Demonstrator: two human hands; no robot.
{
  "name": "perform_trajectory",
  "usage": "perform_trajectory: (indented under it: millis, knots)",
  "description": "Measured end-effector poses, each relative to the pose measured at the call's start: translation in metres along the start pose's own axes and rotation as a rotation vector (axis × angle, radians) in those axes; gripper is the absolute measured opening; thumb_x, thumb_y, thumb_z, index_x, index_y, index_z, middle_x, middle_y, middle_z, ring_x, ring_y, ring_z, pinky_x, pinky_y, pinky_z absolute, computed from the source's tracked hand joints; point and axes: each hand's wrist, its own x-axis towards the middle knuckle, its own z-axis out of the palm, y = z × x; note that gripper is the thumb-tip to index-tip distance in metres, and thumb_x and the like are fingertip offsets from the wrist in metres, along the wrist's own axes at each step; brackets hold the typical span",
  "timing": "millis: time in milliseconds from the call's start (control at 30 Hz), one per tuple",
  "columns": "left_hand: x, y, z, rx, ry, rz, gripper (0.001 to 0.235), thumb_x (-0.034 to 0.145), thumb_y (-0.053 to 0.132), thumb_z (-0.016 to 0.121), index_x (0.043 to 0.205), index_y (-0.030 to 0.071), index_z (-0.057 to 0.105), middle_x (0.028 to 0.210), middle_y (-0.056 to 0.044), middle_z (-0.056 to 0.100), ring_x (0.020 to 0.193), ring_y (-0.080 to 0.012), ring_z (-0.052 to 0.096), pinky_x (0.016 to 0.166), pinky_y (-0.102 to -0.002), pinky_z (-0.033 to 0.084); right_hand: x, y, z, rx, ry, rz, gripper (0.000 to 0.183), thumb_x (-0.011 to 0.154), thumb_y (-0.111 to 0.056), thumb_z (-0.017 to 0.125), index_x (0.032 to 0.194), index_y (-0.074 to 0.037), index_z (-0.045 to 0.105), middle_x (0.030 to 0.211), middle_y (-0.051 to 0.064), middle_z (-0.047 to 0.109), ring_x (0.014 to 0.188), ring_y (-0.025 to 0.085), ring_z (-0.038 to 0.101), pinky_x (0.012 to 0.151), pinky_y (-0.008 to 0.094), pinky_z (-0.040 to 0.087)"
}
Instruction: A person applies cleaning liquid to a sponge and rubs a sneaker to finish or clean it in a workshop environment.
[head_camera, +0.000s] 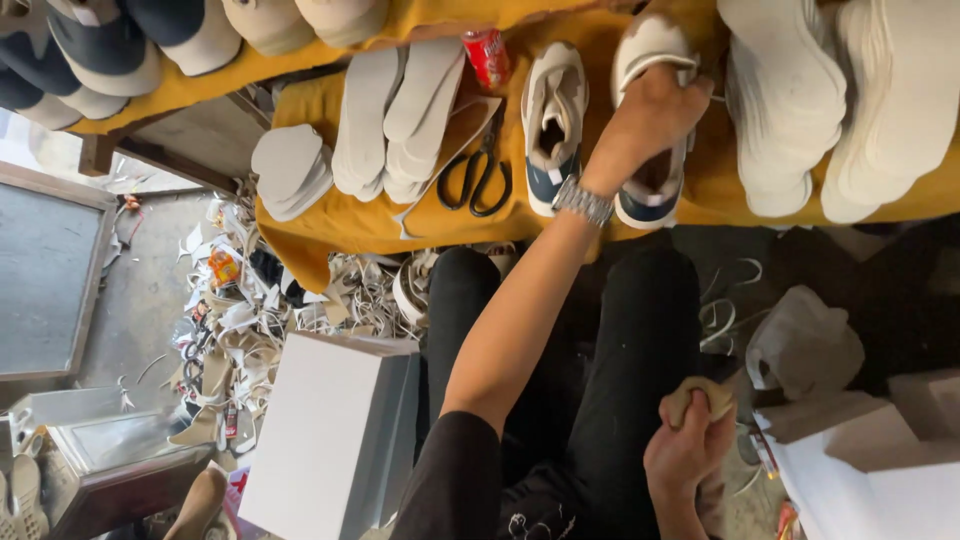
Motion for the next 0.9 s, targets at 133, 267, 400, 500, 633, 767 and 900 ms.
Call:
perform_trajectory:
  millis: [133, 267, 400, 500, 633, 767, 900]
  knots:
    - [-0.086, 0.035, -0.027, 0.022, 0.234, 0.37, 0.032, 0.099, 0.003, 0.048, 0.125, -0.014, 0.057, 0.099, -0.029, 0.077, 0.048, -0.0153, 0.068, 0.042, -0.023, 0.061, 0.012, 0.023, -0.028, -0.135, 0.175, 0.028, 0.019, 0.109, -0.009, 0.051, 0.09, -0.01, 0.045, 0.074, 0.003, 0.034, 0.062, 0.017, 0.035, 0.056, 0.035, 0.034]
    - [-0.092, -0.035, -0.07, 0.355, 0.467, 0.327, 0.025, 0.098, 0.002, 0.052, 0.119, -0.001, 0.066, 0.059, -0.003, 0.061, 0.038, -0.0075, 0.039, 0.034, -0.026, 0.03, 0.018, 0.011, -0.026, -0.012, 0.127, 0.089, 0.017, 0.105, -0.005, 0.049, 0.09, -0.013, 0.046, 0.075, 0.0, 0.033, 0.063, 0.012, 0.027, 0.053, 0.029, 0.027]
    - [-0.083, -0.077, -0.098, 0.175, 0.492, 0.255, 0.029, 0.099, 0.016, 0.046, 0.11, 0.003, 0.07, 0.091, -0.007, 0.074, 0.056, -0.0136, 0.051, 0.058, -0.032, 0.041, 0.016, 0.007, -0.023, -0.008, 0.069, 0.094, 0.016, 0.106, -0.008, 0.05, 0.091, -0.014, 0.047, 0.074, 0.0, 0.034, 0.062, 0.012, 0.029, 0.053, 0.029, 0.028]
    - [-0.085, -0.077, -0.101, 0.061, 0.448, 0.215, 0.039, 0.103, 0.026, 0.04, 0.11, 0.006, 0.072, 0.076, -0.002, 0.058, 0.058, -0.0114, 0.044, 0.061, -0.031, 0.038, 0.012, -0.002, -0.013, -0.02, 0.035, 0.058, 0.018, 0.105, -0.008, 0.049, 0.088, -0.014, 0.045, 0.071, -0.001, 0.032, 0.06, 0.012, 0.029, 0.052, 0.028, 0.029]
    - [-0.069, -0.105, -0.104, -0.132, 0.44, 0.169, 0.041, 0.093, 0.021, 0.041, 0.12, 0.007, 0.069, 0.124, -0.013, 0.071, 0.121, -0.0258, 0.062, 0.102, -0.037, 0.046, 0.012, 0.002, -0.015, -0.035, 0.032, 0.052, 0.018, 0.108, -0.008, 0.048, 0.091, -0.014, 0.046, 0.074, 0.0, 0.032, 0.062, 0.013, 0.028, 0.056, 0.031, 0.031]
    - [-0.081, -0.102, -0.11, 0.143, 0.036, 0.366, 0.06, 0.091, 0.019, 0.076, 0.144, 0.006, 0.053, 0.149, -0.016, 0.04, 0.141, -0.0357, 0.044, 0.124, -0.053, 0.034, 0.015, 0.0, -0.014, -0.018, 0.009, 0.039, 0.018, 0.108, -0.007, 0.048, 0.092, -0.014, 0.048, 0.073, -0.002, 0.033, 0.061, 0.011, 0.027, 0.055, 0.028, 0.029]
    - [-0.073, -0.109, -0.112, 0.566, 0.189, 0.585, 0.055, 0.085, 0.023, 0.085, 0.134, 0.01, 0.063, 0.126, -0.009, 0.06, 0.122, -0.0285, 0.052, 0.104, -0.045, 0.051, 0.017, 0.002, -0.016, -0.014, -0.027, 0.01, 0.014, 0.108, -0.009, 0.051, 0.094, -0.013, 0.049, 0.074, -0.002, 0.033, 0.06, 0.01, 0.026, 0.054, 0.026, 0.028]
